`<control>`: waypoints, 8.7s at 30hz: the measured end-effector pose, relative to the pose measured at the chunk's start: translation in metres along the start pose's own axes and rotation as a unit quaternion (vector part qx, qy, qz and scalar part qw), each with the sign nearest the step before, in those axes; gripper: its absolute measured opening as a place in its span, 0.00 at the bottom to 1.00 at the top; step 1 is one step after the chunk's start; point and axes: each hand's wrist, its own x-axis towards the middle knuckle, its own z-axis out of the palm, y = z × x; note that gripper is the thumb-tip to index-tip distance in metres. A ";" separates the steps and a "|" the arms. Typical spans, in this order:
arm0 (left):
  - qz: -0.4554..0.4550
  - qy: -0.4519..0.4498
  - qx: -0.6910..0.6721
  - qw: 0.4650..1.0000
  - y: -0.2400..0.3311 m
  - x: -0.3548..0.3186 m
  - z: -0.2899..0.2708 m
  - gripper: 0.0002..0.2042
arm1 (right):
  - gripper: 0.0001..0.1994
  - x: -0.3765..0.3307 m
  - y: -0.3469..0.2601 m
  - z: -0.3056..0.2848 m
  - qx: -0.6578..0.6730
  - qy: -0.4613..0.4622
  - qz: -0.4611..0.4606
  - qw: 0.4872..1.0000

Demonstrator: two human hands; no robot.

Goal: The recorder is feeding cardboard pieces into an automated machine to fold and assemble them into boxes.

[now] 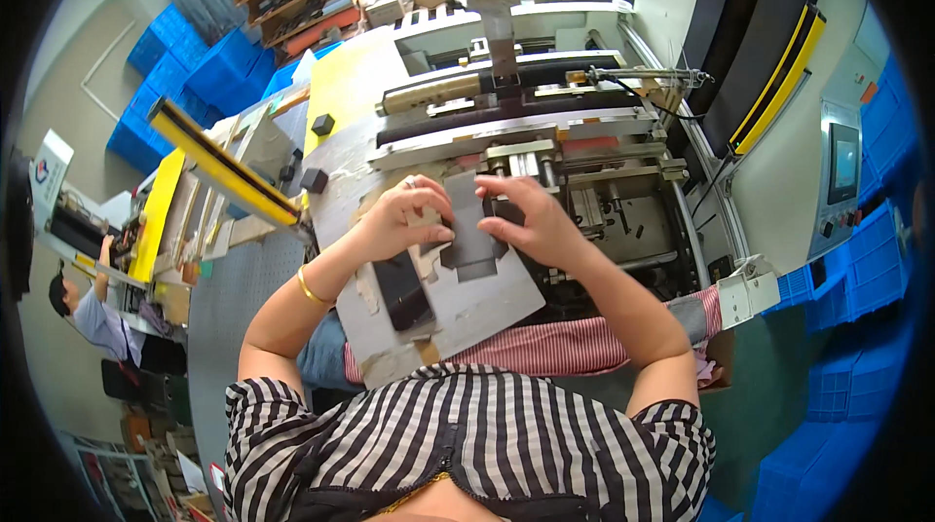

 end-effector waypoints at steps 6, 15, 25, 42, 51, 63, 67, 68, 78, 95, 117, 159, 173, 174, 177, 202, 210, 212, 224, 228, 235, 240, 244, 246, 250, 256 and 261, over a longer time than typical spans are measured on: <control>-0.080 0.123 -0.153 0.977 -0.083 0.139 -0.018 0.17 | 0.30 0.113 0.119 -0.074 0.224 0.004 0.132 0.966; 0.032 0.198 0.100 0.975 -0.124 0.256 -0.085 0.36 | 0.33 0.227 0.145 -0.150 -0.037 0.036 0.007 0.999; -0.033 0.267 0.121 0.956 -0.097 0.008 -0.016 0.16 | 0.10 0.026 0.063 0.021 0.211 -0.012 0.117 0.970; -0.741 0.631 0.073 0.218 -0.010 -0.917 0.198 0.08 | 0.15 -0.009 -0.136 0.331 0.263 -0.354 0.105 0.891; -0.889 0.435 0.142 -0.008 0.166 -0.944 0.253 0.21 | 0.12 0.006 -0.216 0.479 0.178 -0.537 0.089 0.820; -0.884 0.459 0.089 -0.008 0.183 -0.989 0.276 0.12 | 0.10 0.008 -0.242 0.518 0.106 -0.616 -0.098 0.774; -0.821 0.525 0.098 0.202 0.129 -0.979 0.250 0.08 | 0.10 0.000 -0.233 0.487 0.113 -0.602 -0.095 0.784; -0.740 0.631 0.040 0.229 0.103 -0.953 0.221 0.06 | 0.10 -0.001 -0.229 0.478 0.113 -0.591 -0.094 0.793; -0.221 0.285 0.089 0.928 0.066 -0.412 -0.042 0.05 | 0.18 0.025 -0.161 0.293 0.059 -0.202 -0.192 0.959; -0.038 -0.023 0.006 0.999 0.003 -0.011 -0.002 0.14 | 0.22 -0.013 -0.003 0.014 0.019 0.028 -0.001 0.999; 0.045 0.300 0.091 0.948 -0.121 0.179 -0.041 0.36 | 0.20 0.170 0.088 -0.086 0.106 0.321 0.002 0.941; -0.886 0.438 0.121 0.090 0.160 -1.033 0.319 0.09 | 0.16 -0.005 -0.250 0.508 0.070 -0.647 -0.169 0.740; -0.120 0.264 0.124 0.949 0.059 -0.440 -0.005 0.07 | 0.18 0.002 -0.186 0.302 0.085 -0.220 -0.099 0.967; -0.069 0.257 0.114 0.957 0.068 -0.396 -0.001 0.07 | 0.17 -0.003 -0.171 0.282 0.120 -0.166 -0.088 0.975; 0.017 0.193 0.113 0.975 0.082 -0.295 0.011 0.06 | 0.14 -0.025 -0.129 0.214 0.178 -0.152 -0.014 0.972; -0.079 0.172 -0.161 0.969 -0.123 0.163 -0.013 0.27 | 0.27 0.138 0.140 -0.095 0.119 0.030 0.091 0.988; 0.023 0.217 0.102 0.971 -0.117 0.253 -0.075 0.37 | 0.33 0.225 0.138 -0.146 -0.072 0.056 -0.017 0.996; 0.015 0.274 0.091 0.957 -0.116 0.257 -0.063 0.43 | 0.30 0.223 0.146 -0.142 -0.005 0.165 -0.045 0.985; -0.251 0.619 0.005 0.744 0.038 -0.277 0.066 0.37 | 0.25 -0.048 -0.054 0.126 0.177 -0.384 0.057 0.904; -0.376 0.886 -0.022 0.270 0.063 -0.473 0.184 0.34 | 0.26 -0.066 -0.090 0.169 0.221 -0.417 0.115 0.874; -0.411 0.895 0.164 -0.054 0.123 -0.658 0.388 0.14 | 0.25 -0.054 -0.124 0.205 0.178 -0.506 0.018 0.844; -0.446 0.889 0.001 0.100 0.090 -0.635 0.361 0.12 | 0.24 -0.055 -0.124 0.225 0.227 -0.503 -0.006 0.834; -0.485 0.854 -0.054 0.178 0.077 -0.624 0.321 0.11 | 0.25 -0.057 -0.141 0.228 0.205 -0.523 -0.035 0.826; -0.506 0.829 -0.077 0.225 0.067 -0.606 0.307 0.11 | 0.24 -0.059 -0.137 0.215 0.214 -0.500 -0.021 0.839; -0.526 0.785 -0.112 0.307 0.049 -0.576 0.286 0.10 | 0.23 -0.066 -0.125 0.201 0.217 -0.466 -0.014 0.858; -0.541 0.738 -0.138 0.380 0.030 -0.546 0.264 0.09 | 0.23 -0.076 -0.114 0.200 0.209 -0.479 0.019 0.853; -0.551 0.705 -0.149 0.421 0.014 -0.526 0.241 0.08 | 0.24 -0.081 -0.106 0.213 0.256 -0.446 -0.026 0.857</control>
